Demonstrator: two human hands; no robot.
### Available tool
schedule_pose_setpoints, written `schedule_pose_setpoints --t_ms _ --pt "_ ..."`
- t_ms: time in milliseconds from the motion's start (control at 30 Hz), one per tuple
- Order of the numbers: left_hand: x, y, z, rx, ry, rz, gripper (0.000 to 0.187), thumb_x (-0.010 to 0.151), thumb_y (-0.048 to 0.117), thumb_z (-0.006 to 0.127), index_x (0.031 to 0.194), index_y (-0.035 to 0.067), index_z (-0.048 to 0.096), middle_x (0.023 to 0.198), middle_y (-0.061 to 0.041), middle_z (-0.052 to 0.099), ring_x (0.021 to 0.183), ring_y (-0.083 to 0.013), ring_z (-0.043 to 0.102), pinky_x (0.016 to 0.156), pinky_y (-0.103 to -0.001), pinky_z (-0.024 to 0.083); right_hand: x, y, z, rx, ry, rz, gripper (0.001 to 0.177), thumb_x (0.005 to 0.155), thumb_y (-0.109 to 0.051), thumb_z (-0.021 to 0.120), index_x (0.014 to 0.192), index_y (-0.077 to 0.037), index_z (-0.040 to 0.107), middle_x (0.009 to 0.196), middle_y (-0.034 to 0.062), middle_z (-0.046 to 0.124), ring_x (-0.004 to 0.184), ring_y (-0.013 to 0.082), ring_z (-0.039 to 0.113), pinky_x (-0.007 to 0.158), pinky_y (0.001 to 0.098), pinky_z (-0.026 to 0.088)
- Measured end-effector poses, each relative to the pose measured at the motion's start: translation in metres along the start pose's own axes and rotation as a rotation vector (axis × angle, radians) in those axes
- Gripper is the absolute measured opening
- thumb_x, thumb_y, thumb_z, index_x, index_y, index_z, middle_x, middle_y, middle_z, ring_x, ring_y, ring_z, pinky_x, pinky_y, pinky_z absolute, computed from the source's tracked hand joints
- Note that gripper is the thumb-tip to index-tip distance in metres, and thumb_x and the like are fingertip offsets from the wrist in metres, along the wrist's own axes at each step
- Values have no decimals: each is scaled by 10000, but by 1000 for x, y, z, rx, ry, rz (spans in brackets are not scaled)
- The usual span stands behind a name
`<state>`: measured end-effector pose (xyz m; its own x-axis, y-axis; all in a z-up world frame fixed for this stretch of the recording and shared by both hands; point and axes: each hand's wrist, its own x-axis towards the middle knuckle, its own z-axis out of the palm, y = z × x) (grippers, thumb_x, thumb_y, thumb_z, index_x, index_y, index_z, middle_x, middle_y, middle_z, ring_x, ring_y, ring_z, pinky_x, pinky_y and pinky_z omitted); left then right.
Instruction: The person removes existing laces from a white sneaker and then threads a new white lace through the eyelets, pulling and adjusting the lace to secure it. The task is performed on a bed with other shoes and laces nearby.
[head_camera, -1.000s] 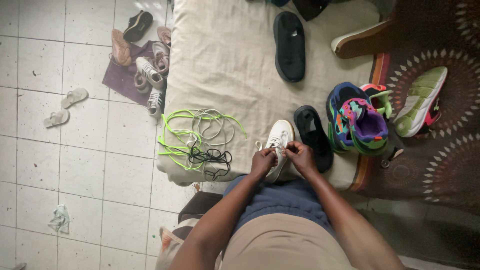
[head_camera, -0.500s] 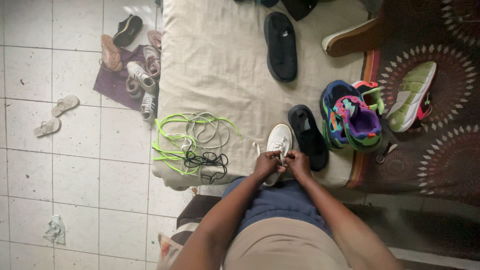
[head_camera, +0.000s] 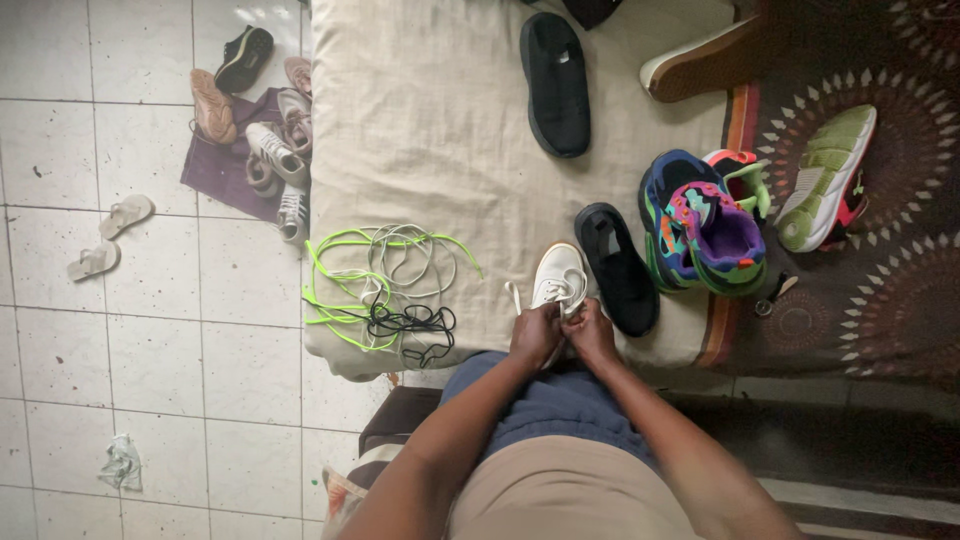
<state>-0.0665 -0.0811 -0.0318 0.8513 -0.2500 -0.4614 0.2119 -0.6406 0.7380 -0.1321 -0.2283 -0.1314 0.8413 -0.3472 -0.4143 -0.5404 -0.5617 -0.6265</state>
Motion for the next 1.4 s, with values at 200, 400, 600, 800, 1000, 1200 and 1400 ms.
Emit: schedule_pose_setpoints --t_ms 200,400,600,800,1000,1200,1400 --pt "5 4 -7 103 -69 19 234 873 204 643 1042 108 773 901 -257 716 871 -443 703 808 -535 546 -3 -5 5 -127 149 -26 434 832 -217 803 1130 -51 535 859 155 731 825 394 712 703 494 561" --pt "8 1 -2 132 -63 18 235 860 222 682 1037 77 738 904 -251 722 864 -437 706 782 -533 549 -2 1 3 21 53 16 489 740 -160 822 1109 -51 520 790 107 756 783 314 742 719 436 576" --pt "7 -5 2 80 -5 45 284 846 265 696 1051 70 712 912 -221 739 867 -422 717 770 -520 559 -1 7 5 72 53 -28 465 757 -140 808 1102 -45 511 774 106 750 737 282 746 702 398 578" --pt "12 -12 6 206 -67 -3 226 881 345 702 972 155 786 877 -197 730 833 -411 714 757 -511 559 -2 5 4 88 57 12 398 773 -99 761 1082 -52 515 767 96 746 735 269 752 695 395 579" --pt "2 -13 -15 342 -149 106 202 867 338 733 913 155 806 851 -162 748 811 -377 722 737 -491 559 -3 11 2 112 34 40 440 741 -105 791 1074 -56 507 771 91 742 729 253 741 702 392 572" --pt "-39 17 -83 149 -305 102 217 834 322 807 987 168 817 838 -135 770 748 -289 757 712 -389 578 2 13 6 118 9 58 436 706 -154 839 1028 -70 557 781 69 746 763 240 751 720 383 577" --pt "-83 75 -133 -181 -440 273 154 833 155 808 971 88 789 980 -110 787 825 -248 772 759 -354 611 7 14 9 44 36 127 424 695 -235 844 1012 -88 603 786 81 742 777 259 747 742 386 585"
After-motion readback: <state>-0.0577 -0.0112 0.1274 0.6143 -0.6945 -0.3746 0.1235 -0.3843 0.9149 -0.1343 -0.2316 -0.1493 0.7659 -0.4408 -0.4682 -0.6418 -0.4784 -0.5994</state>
